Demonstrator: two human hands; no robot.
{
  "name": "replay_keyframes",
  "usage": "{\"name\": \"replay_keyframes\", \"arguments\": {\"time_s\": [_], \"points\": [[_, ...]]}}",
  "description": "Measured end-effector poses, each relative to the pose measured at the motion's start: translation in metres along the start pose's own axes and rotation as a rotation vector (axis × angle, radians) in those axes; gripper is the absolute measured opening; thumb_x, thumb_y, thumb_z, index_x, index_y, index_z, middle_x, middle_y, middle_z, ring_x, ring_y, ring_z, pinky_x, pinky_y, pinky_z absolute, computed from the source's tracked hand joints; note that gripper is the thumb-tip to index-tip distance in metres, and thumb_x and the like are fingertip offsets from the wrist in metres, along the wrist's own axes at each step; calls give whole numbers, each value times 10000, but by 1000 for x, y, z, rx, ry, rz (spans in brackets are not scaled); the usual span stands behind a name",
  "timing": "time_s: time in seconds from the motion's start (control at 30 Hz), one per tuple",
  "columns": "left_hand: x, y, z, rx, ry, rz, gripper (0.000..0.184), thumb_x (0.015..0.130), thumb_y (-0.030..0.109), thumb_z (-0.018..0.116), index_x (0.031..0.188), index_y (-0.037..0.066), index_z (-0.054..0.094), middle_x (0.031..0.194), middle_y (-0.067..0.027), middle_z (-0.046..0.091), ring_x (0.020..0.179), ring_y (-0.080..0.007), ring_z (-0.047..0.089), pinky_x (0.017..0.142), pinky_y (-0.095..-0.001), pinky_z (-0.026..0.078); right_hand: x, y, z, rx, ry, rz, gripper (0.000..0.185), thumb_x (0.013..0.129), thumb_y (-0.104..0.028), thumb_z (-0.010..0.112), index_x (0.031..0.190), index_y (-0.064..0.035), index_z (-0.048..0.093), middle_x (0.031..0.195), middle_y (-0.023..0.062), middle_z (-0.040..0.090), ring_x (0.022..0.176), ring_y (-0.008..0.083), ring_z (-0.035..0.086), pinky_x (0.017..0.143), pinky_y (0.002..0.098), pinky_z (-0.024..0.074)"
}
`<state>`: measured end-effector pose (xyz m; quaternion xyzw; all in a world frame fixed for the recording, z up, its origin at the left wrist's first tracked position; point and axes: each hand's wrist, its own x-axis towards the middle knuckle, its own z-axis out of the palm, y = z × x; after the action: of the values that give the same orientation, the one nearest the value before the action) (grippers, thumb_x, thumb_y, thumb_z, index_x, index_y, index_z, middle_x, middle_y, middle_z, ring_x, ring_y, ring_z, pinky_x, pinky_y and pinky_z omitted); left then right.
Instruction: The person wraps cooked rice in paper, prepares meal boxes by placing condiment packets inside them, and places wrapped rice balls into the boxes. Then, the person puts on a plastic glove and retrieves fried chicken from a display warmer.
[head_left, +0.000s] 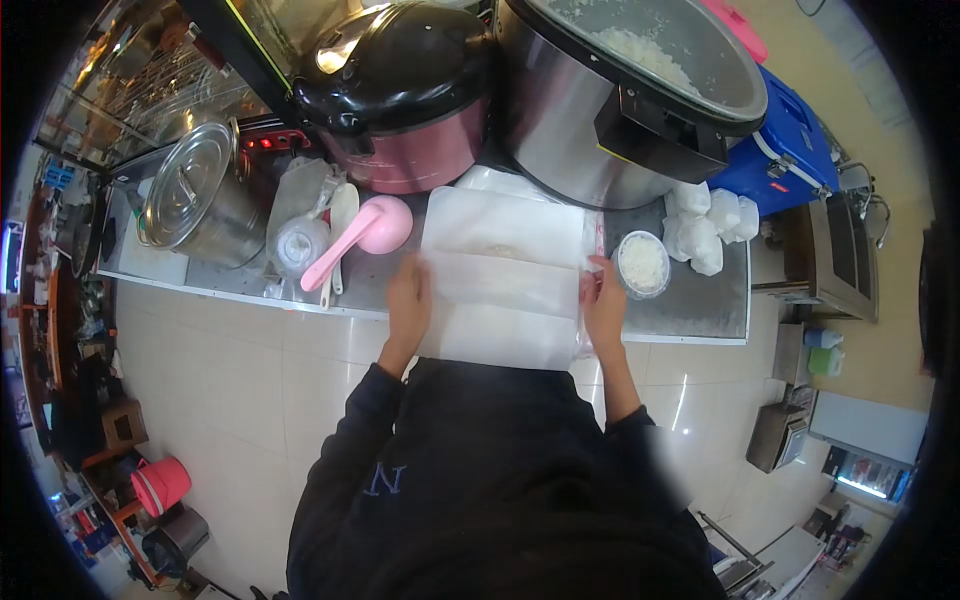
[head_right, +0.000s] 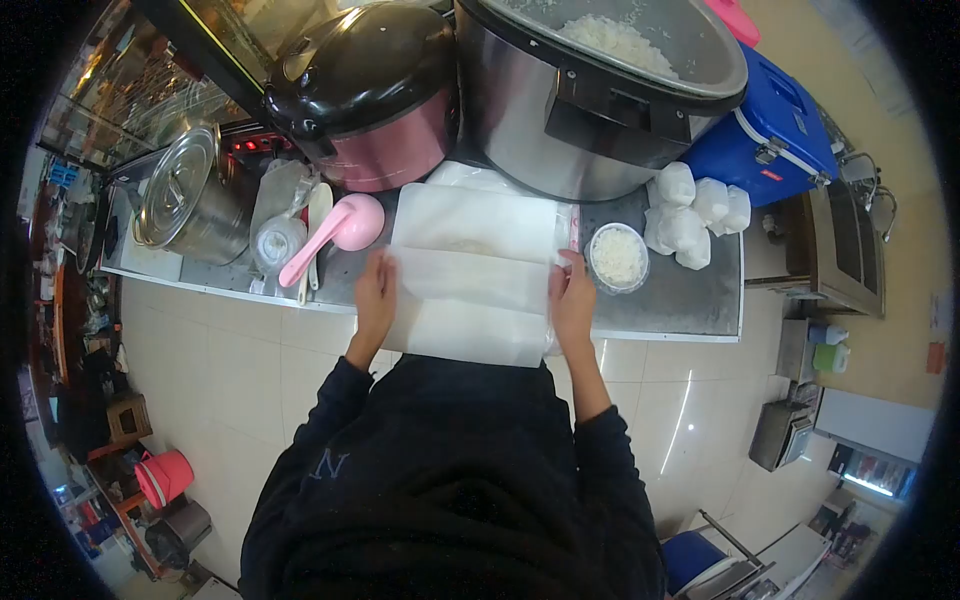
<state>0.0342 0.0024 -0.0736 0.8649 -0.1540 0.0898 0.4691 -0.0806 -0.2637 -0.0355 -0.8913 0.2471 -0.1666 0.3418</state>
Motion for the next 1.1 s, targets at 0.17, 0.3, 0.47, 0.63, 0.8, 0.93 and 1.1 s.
{"name": "replay_keyframes", "arguments": {"time_s": [0.17, 0.3, 0.47, 0.63, 0.8, 0.93, 1.1], "points": [[-28, 48, -41, -55, 57, 179, 133, 881, 25, 531, 1004, -26, 545, 900, -146, 609, 775, -264, 597, 719, -357, 472, -37, -52, 6, -128, -193, -513, 457, 847, 16, 396, 1301, -7, 447, 1359, 180, 429, 1316, 307, 354, 1108, 449, 235], [-64, 50, -30, -670, -307, -434, 133, 907, 58, 526, 1025, 3, 500, 971, -133, 602, 885, -273, 618, 812, -368, 499, -46, -75, 33, -378, -451, -660, 602, 889, -194, 514, 1416, -29, 275, 1487, 105, 262, 1392, 228, 211, 1120, 484, 159], [-46, 21, -43, -1052, -322, -833, 232, 947, 158, 483, 1124, 40, 391, 1045, -142, 576, 1047, -278, 586, 907, -396, 475, -37, -68, 37, -362, -480, -658, 666, 874, -253, 550, 1428, -39, 250, 1498, 92, 242, 1399, 210, 188, 1121, 488, 143], [15, -17, -40, -912, -306, -906, 346, 919, 225, 525, 1184, 84, 353, 1093, -130, 542, 1004, -245, 578, 830, -368, 478, -34, -70, 31, -329, -501, -651, 669, 871, -245, 555, 1432, -49, 247, 1491, 95, 252, 1392, 213, 207, 1113, 533, 116], [76, -14, -10, -474, -388, -553, 412, 808, 272, 683, 1091, 13, 532, 925, -95, 611, 866, -153, 584, 717, -289, 475, -26, -68, 29, -242, -484, -671, 633, 871, -234, 554, 1421, -74, 284, 1457, 78, 323, 1363, 208, 275, 1109, 554, 108], [99, -43, 32, -198, -366, -251, 340, 811, 194, 690, 1061, -16, 597, 828, -43, 640, 754, -91, 585, 665, -228, 462, -16, -68, 25, -135, -434, -690, 519, 854, -174, 579, 1342, -106, 415, 1357, 63, 452, 1291, 222, 388, 1104, 548, 142], [109, -34, 37, -550, -432, -247, 185, 857, 115, 642, 1004, 11, 601, 876, -18, 645, 784, -59, 574, 682, -205, 449, 32, -61, 30, -8, -229, -672, 371, 836, -117, 604, 1203, -105, 550, 1213, 98, 564, 1177, 261, 496, 1067, 519, 256]]}}
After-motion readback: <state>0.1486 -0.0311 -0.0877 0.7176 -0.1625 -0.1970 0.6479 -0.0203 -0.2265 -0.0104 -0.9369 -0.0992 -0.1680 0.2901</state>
